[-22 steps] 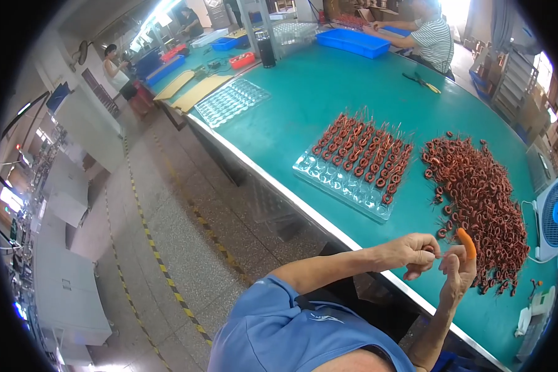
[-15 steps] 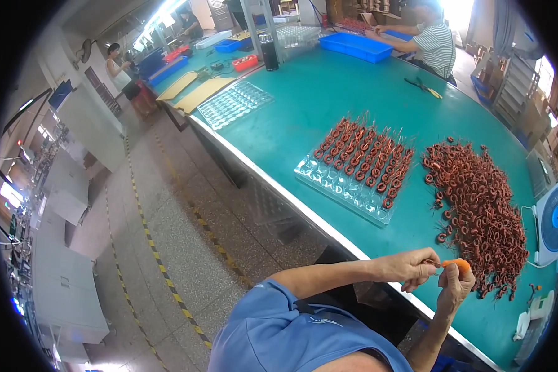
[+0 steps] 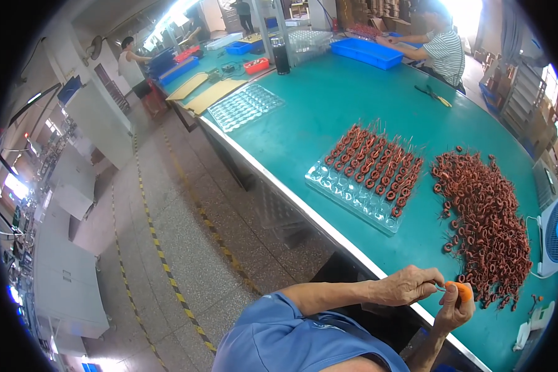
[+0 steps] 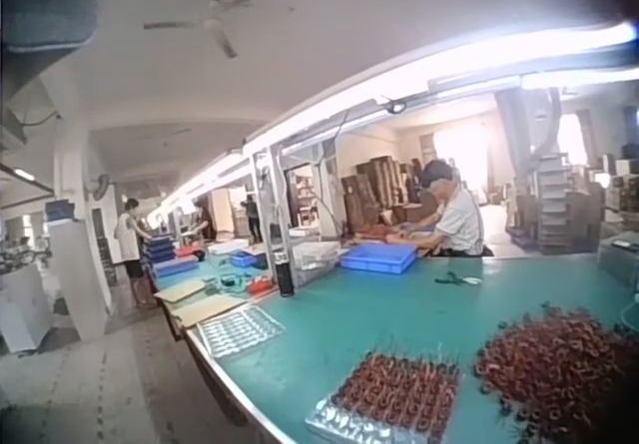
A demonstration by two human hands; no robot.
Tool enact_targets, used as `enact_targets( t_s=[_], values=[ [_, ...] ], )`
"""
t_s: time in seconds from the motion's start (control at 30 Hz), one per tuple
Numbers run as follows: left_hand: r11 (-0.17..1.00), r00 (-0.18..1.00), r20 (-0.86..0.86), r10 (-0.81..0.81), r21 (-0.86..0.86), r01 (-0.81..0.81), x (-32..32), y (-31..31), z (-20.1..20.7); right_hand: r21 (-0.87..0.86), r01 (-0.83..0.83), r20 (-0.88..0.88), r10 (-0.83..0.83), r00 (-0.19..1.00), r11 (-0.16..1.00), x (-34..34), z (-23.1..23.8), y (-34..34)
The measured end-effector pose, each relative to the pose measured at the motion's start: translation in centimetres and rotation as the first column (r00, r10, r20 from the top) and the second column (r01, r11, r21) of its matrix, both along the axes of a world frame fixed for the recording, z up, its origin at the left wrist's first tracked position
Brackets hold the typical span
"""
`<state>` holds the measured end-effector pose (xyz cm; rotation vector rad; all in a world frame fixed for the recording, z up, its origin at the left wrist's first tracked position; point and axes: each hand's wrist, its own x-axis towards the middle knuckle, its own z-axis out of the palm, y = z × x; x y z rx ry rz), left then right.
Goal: Manually assembling small copper wire coils into plastic storage trays on an industrial workbench.
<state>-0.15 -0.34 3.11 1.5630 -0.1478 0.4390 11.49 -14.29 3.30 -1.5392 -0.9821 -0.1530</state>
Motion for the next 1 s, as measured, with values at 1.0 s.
enact_targets(
  t_s=[1.0],
  values=[
    [0.470, 0.995, 0.092, 0.031, 0.878, -0.096, 2.9, 4.0, -0.1, 0.120, -0.195, -0.623, 0.227, 0.749, 0.973, -0.8, -3.7, 1.6]
  ],
)
